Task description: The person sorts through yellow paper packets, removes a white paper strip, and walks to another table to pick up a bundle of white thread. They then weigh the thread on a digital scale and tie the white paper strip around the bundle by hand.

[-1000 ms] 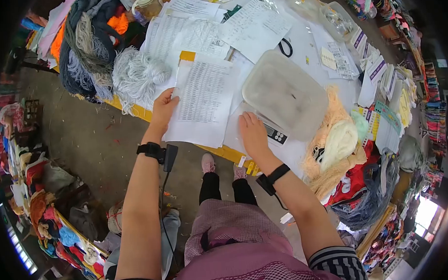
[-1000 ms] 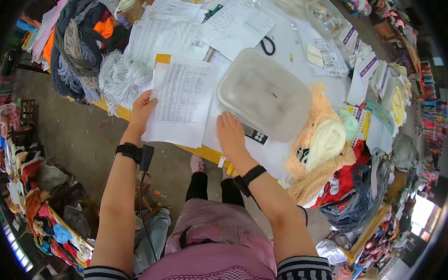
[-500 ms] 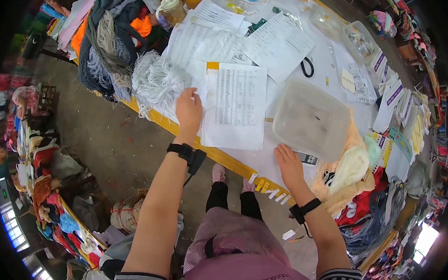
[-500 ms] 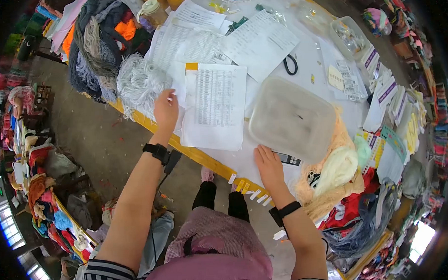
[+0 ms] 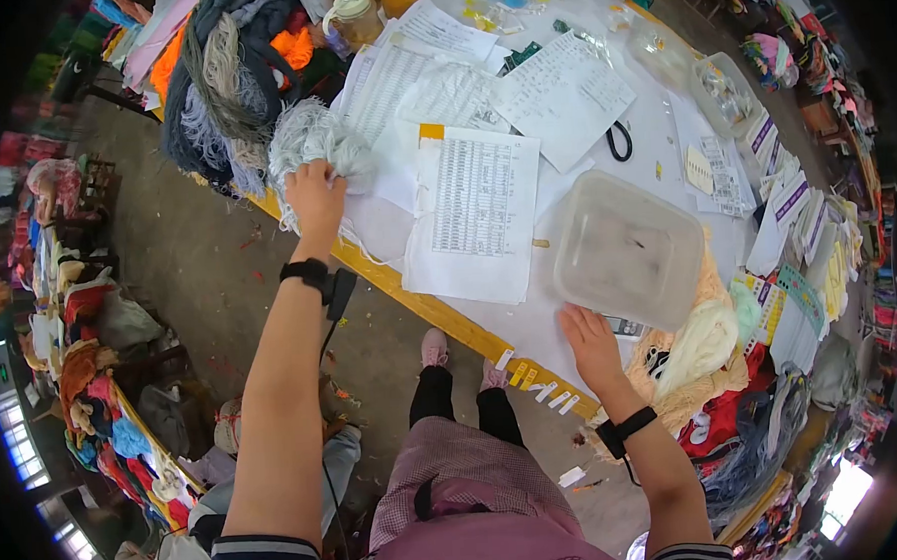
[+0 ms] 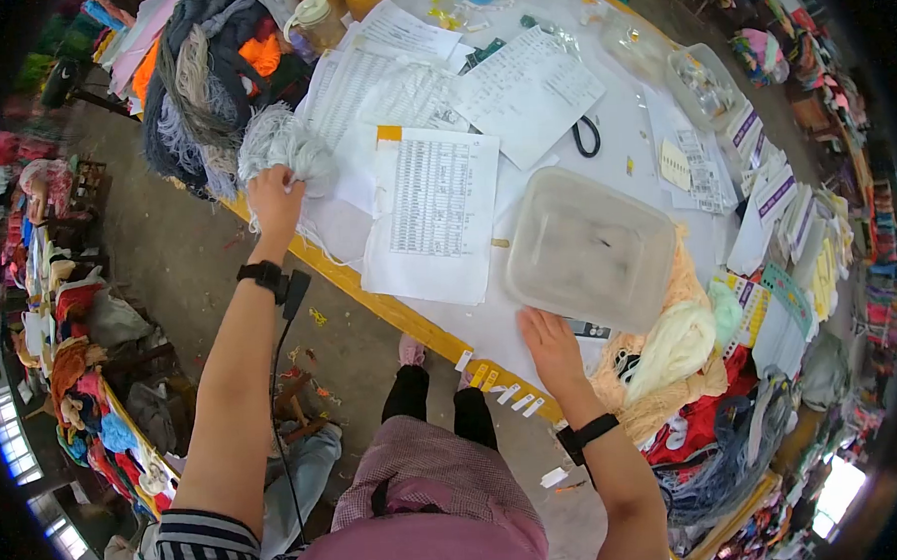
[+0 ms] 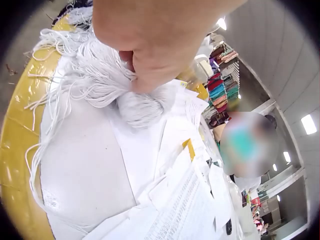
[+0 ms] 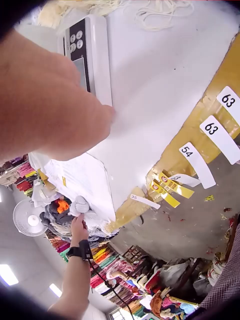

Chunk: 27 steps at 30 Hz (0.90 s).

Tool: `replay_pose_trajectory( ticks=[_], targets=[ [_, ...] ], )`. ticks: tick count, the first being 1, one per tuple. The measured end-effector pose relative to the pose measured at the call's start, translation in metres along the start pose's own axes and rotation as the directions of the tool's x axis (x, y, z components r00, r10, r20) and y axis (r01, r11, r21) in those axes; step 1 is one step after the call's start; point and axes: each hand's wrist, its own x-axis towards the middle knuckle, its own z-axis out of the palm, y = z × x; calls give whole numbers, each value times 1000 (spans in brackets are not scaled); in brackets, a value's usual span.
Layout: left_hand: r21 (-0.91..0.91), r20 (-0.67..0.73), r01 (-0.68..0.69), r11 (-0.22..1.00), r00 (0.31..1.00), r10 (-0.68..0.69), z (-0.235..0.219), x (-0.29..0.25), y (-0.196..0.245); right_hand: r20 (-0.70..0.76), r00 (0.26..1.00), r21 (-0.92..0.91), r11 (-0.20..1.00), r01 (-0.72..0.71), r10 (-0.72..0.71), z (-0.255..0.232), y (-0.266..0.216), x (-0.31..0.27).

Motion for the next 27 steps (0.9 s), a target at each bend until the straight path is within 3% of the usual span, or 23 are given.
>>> replay_pose_trajectory(
  ticks=[1,2,3,5,7,9,10,11,12,14,15,17,19,21,22,24,27],
  targets=[
    [3,-191,-112,994,975,111,-10,-6,-7,-21,999,-19,999,-30,30,5,1,-2],
    [30,-374,-223,974,902,217,-21,-13,-13,-44,997,-36,997,-62,60,10,2,-5],
    [36,-378,-224,974,899,220,-35,-20,-15,-51,997,-33,998,-59,57,10,1,-5],
    [-19,-611,-278,960,763,209,-72,-36,-13,-6,998,-59,996,-66,66,9,0,-7],
    [-72,-593,-199,977,796,119,-119,-59,-10,-39,999,-97,995,-38,34,9,1,-7],
    [-125,-693,-185,975,719,48,-151,-82,-11,-69,998,-137,990,-15,5,10,2,-7],
    [-274,-709,-180,945,702,-72,-165,-91,-22,-70,998,-131,991,-8,-2,11,2,-8],
    [-416,-705,-178,892,683,-193,-176,-100,-30,-70,997,-124,992,1,-10,12,3,-9],
    [-411,-708,-180,894,681,-189,-186,-110,-27,-74,997,-119,993,3,-12,12,4,-9],
    [-622,-682,-262,738,644,-346,-210,-127,-17,-62,998,-75,997,-1,-4,12,4,-10],
    [-618,-685,-264,740,642,-343,-218,-136,-3,-65,998,-72,997,0,-5,14,4,-12],
    [-879,-421,-193,436,743,-520,-225,-156,27,-60,998,-31,999,8,-10,19,5,-16],
    [-881,-380,-142,452,780,-496,-211,-176,13,-65,997,-24,999,28,-29,19,5,-20],
    [-914,-249,-53,402,857,-452,-197,-193,4,-70,996,-17,999,45,-46,19,4,-22],
    [-914,-251,-56,402,856,-451,-190,-201,2,-65,997,-12,999,48,-49,18,4,-22],
    [-965,-83,50,259,875,-477,-177,-218,1,-61,997,-8,999,52,-53,17,4,-24],
    [-982,-23,62,179,901,-433,-161,-239,6,-72,996,47,997,56,-53,14,3,-24]
  ],
)
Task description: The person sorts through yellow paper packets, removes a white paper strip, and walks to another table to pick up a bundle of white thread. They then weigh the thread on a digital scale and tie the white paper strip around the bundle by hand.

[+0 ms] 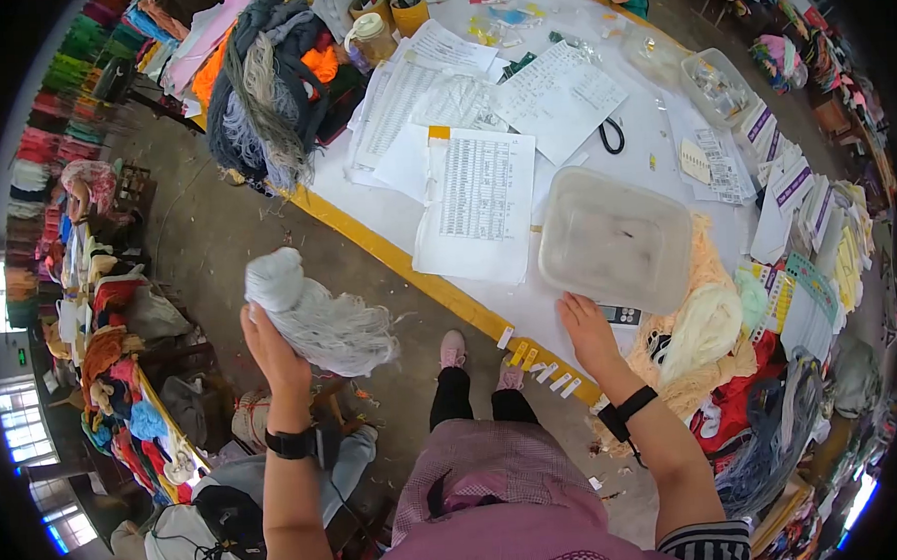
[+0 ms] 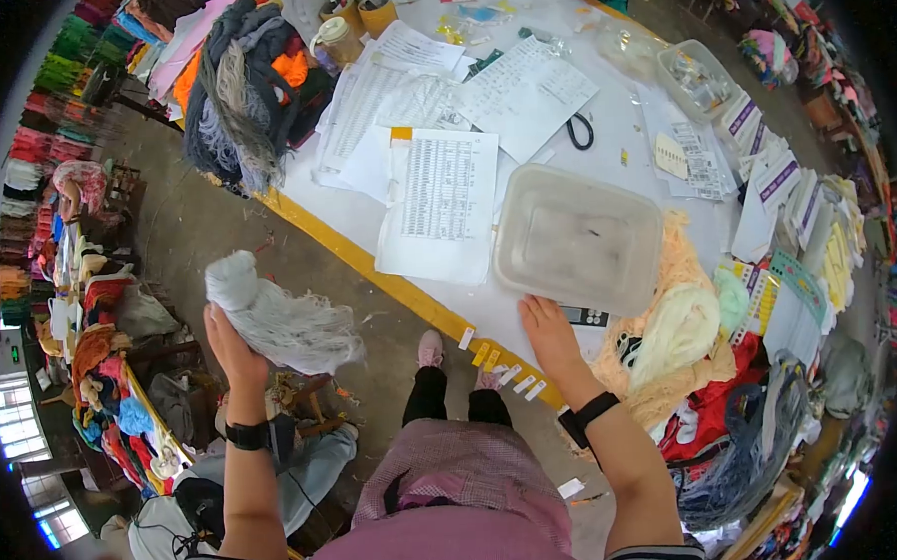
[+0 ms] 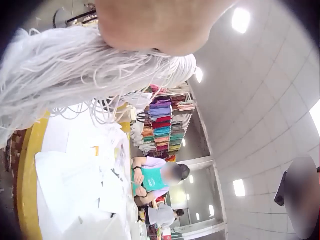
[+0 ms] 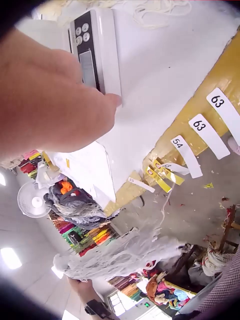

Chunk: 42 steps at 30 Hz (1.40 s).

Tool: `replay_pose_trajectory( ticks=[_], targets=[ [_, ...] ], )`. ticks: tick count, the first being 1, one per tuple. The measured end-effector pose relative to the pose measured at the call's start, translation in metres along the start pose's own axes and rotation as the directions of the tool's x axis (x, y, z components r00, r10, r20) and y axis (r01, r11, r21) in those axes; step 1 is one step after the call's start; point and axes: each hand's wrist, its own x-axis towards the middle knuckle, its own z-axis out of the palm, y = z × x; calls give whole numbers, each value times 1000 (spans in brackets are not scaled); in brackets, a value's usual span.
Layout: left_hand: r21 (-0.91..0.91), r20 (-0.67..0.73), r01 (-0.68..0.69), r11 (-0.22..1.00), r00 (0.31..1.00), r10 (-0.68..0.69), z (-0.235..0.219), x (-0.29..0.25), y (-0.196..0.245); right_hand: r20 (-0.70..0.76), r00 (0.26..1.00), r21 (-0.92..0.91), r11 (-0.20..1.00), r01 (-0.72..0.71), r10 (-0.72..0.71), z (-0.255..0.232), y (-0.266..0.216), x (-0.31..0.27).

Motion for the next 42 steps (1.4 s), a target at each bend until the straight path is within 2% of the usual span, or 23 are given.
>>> replay_pose_trajectory(
  ticks=[1,3,5,8,10,12,14,16,17,19,22,24,25,27,28,30,32,34,35,38,40,41,42],
  targets=[
    [-3,-64,26,1000,998,-26,14,-10,5,-1,1000,4,1000,-13,13,-3,-5,0],
    [95,-22,-2,995,1000,4,3,-19,-11,-1,1000,5,1000,-27,27,-8,-17,4],
    [230,-21,-10,973,1000,15,9,-33,-11,2,1000,231,973,-27,28,-15,-38,11],
    [252,56,44,967,997,-60,5,-54,-12,72,997,391,920,2,-32,-22,-60,28],
    [213,25,77,974,996,-84,8,-70,-7,92,996,483,874,-51,7,-20,-83,38],
    [294,54,2,956,998,-18,3,-85,-3,132,991,706,705,-68,-36,-43,-117,54],
    [281,52,29,959,998,-46,10,-106,13,157,982,828,556,-71,-109,-70,-153,73],
    [269,49,53,962,996,-69,17,-128,28,12,991,914,404,45,-136,-83,-190,86],
    [254,94,42,966,993,-68,20,-138,35,6,990,913,405,52,-140,-91,-202,90],
    [252,198,-55,966,980,4,11,-148,39,206,955,978,73,-195,-213,-106,-221,96],
    [196,184,-112,974,980,76,7,-156,66,14,982,999,-31,-20,-191,-122,-240,94],
    [138,212,-109,984,974,78,-10,-158,68,-37,977,999,-47,27,-212,-138,-254,90],
    [35,226,1,999,974,-9,-18,-160,68,-80,971,995,-73,65,-227,-148,-261,87],
    [-61,294,182,981,943,-157,-33,-166,75,-37,960,998,-63,20,-278,-173,-274,81],
    [-72,301,173,982,943,-144,-37,-169,82,16,946,998,-55,-35,-324,-186,-280,78],
    [-164,431,141,976,901,-58,-46,-178,103,-28,943,999,-26,20,-333,-205,-295,70],
    [-205,408,129,970,912,-35,-52,-187,125,-64,935,998,6,70,-350,-219,-308,62],
    [87,299,-176,980,943,143,-57,-192,143,-213,957,927,269,262,-196,-230,-323,51],
    [80,287,-248,966,933,215,-58,-197,150,-237,963,920,289,265,-127,-239,-331,43],
    [158,369,-326,932,895,251,-60,-203,164,-215,965,879,402,259,-151,-233,-333,30],
    [185,398,-270,945,900,179,-61,-205,174,-218,967,789,559,255,-132,-248,-334,17],
    [174,425,-237,956,894,145,-63,-207,179,-145,985,744,646,173,-97,-251,-332,9],
    [165,413,-238,957,898,152,-65,-209,182,-143,983,737,651,181,-111,-257,-334,1]
  ],
)
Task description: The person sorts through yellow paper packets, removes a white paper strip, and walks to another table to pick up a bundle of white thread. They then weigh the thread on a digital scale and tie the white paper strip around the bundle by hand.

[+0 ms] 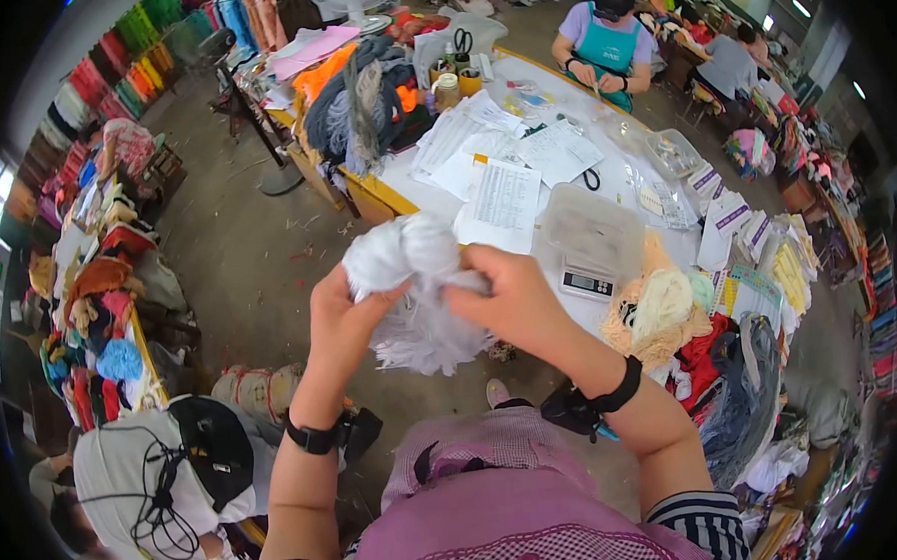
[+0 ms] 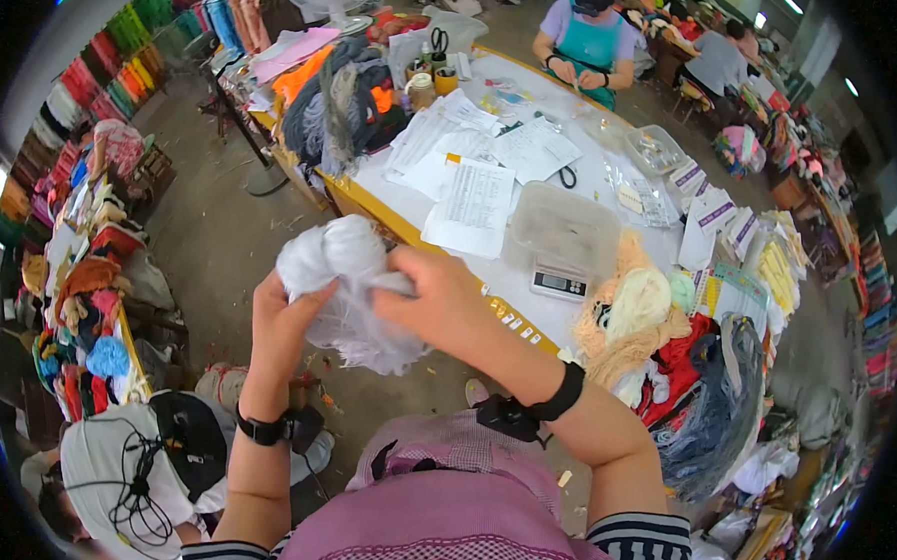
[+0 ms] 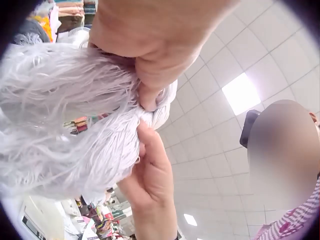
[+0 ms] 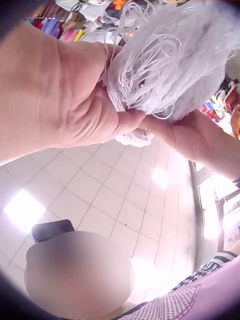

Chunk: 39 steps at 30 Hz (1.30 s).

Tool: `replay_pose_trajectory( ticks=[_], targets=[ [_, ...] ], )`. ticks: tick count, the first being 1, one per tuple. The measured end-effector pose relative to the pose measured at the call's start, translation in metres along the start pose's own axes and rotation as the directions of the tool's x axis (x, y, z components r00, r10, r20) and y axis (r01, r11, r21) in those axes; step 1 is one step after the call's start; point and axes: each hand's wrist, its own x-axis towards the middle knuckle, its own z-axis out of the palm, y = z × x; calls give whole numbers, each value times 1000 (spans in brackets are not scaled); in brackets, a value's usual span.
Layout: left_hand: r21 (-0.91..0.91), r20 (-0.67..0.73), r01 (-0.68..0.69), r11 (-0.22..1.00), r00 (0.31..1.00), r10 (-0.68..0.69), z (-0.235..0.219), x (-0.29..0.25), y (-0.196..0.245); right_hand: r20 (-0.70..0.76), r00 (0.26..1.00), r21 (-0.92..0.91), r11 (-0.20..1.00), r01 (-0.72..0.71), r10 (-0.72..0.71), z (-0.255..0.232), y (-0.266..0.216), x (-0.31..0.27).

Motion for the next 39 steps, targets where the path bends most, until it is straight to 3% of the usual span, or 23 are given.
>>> replay_pose_trajectory(
  ticks=[2,4,6,10,12,13,15,16,18,19,20,22,23,24,26,27,29,33,35,36,37,38,39],
  targets=[
    [-359,125,64,931,992,-20,-4,-5,4,-25,978,15,979,-205,206,-6,-14,-10],
    [-410,170,118,904,984,-51,-11,-12,11,-32,988,126,981,-146,151,-3,-7,-15],
    [-238,196,141,961,976,-95,-14,-20,15,80,979,491,847,-203,188,-1,-1,-19],
    [-199,190,-62,978,977,100,-9,-27,8,100,967,656,715,-242,235,16,-6,-23],
    [76,224,-144,987,967,124,-9,-34,12,-31,999,633,774,7,16,15,-15,-27],
    [76,235,-141,987,965,120,-8,-39,14,-39,999,635,772,7,23,15,-13,-28],
    [511,79,-190,838,982,174,-3,-44,24,-91,989,421,896,144,-116,11,-7,-29],
    [508,100,-200,838,980,173,2,-45,35,-109,988,418,897,142,-106,9,-7,-29],
    [569,50,-504,649,810,585,8,-45,60,28,1000,386,922,-1,-10,7,-9,-26],
    [459,228,-596,659,796,561,4,-46,62,69,998,425,905,-31,2,8,-9,-26],
    [456,237,-597,660,796,557,1,-48,61,62,998,429,903,-34,8,7,-12,-26],
    [458,311,-530,713,848,430,-2,-51,58,-13,993,338,935,113,-115,5,-21,-24],
    [515,286,-546,661,836,468,-2,-50,51,-127,955,62,958,278,-269,8,-17,-22],
    [516,291,-547,660,836,465,0,-52,53,-132,955,65,959,277,-267,10,-14,-19],
    [557,274,-533,637,842,465,6,-56,58,-171,867,-253,872,420,-468,10,-10,-14],
    [558,277,-534,635,841,465,7,-57,63,-174,867,-252,872,419,-467,7,-14,-13],
    [512,272,-536,671,843,465,6,-56,72,-63,988,42,988,147,-144,-1,-27,-12],
    [527,222,-556,643,820,528,-13,-58,52,16,1000,232,973,4,-8,7,-28,-13],
    [402,116,-557,727,819,563,-17,-53,44,-71,996,549,831,92,-63,22,-14,-7],
    [414,102,-550,725,820,564,-17,-53,48,-56,996,553,828,92,-74,24,-11,-7],
    [114,-44,-450,886,889,457,-14,-51,54,-3,999,677,735,-22,33,22,-8,-8],
    [-216,-150,-334,918,940,306,-14,-49,59,72,989,777,615,-136,128,19,-6,-9],
    [-320,-160,-298,899,953,259,-21,-46,58,357,902,821,380,-427,242,11,-13,-13]
  ],
)
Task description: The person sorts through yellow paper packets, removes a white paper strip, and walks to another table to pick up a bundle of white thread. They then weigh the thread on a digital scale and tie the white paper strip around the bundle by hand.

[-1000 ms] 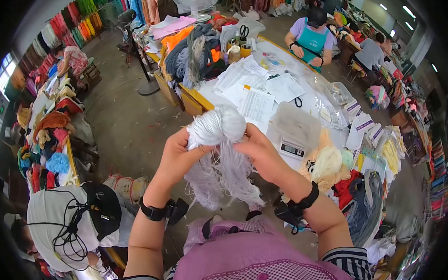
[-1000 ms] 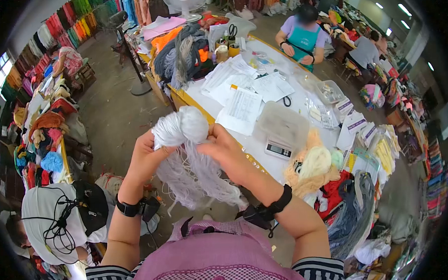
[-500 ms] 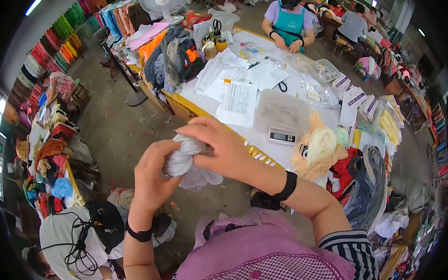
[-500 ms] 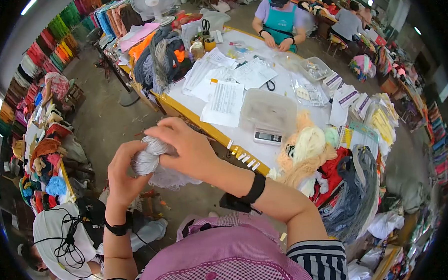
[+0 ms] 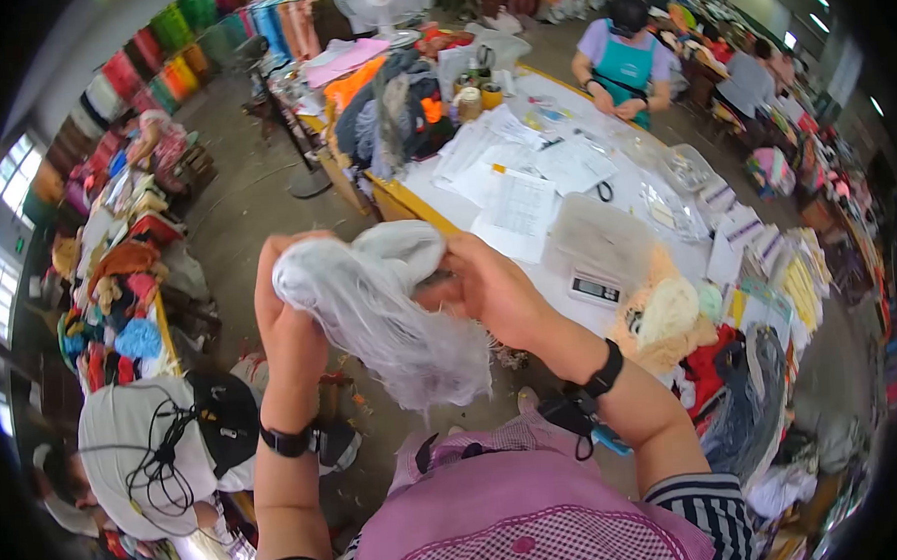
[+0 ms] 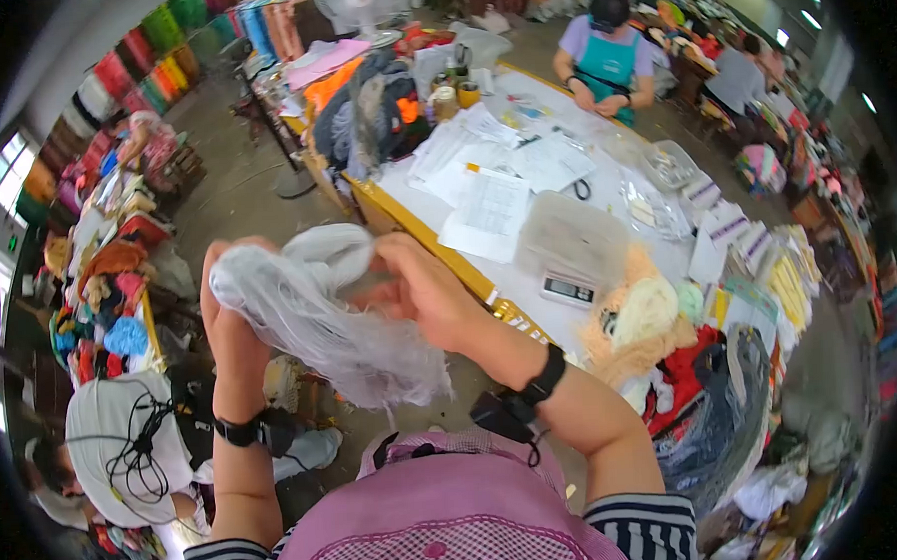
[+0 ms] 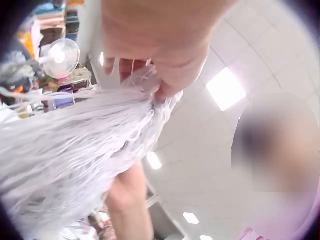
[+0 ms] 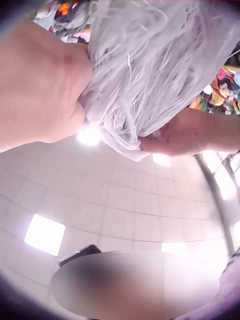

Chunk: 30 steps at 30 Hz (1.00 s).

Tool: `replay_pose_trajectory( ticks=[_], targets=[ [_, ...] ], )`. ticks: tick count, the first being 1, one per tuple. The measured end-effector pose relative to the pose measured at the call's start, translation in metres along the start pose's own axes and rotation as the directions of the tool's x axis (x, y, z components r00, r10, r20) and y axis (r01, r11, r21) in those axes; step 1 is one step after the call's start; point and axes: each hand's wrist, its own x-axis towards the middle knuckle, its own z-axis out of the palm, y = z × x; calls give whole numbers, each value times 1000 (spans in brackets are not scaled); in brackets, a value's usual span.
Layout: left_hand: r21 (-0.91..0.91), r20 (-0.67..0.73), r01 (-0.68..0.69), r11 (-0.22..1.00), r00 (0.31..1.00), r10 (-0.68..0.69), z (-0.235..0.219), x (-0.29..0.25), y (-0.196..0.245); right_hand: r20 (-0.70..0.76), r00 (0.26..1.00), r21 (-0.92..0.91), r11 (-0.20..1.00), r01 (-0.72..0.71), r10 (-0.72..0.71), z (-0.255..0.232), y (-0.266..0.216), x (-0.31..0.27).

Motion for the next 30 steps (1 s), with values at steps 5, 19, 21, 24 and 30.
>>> replay_pose_trajectory(
  ticks=[5,19,21,24,30],
  targets=[
    [278,53,-135,951,991,125,-32,37,26,125,989,-695,718,33,75,4,1,-11],
    [634,453,-294,715,891,-35,-66,55,31,247,956,-392,918,-51,158,51,-31,30],
    [487,429,213,847,786,-445,-71,39,35,191,971,-334,940,-70,141,61,-34,27],
    [561,661,61,826,568,-491,-52,14,-6,335,924,-250,963,-101,184,70,-37,24],
    [-116,432,284,952,877,-209,-30,35,-13,276,959,-687,685,243,-63,62,-26,11]
  ],
)
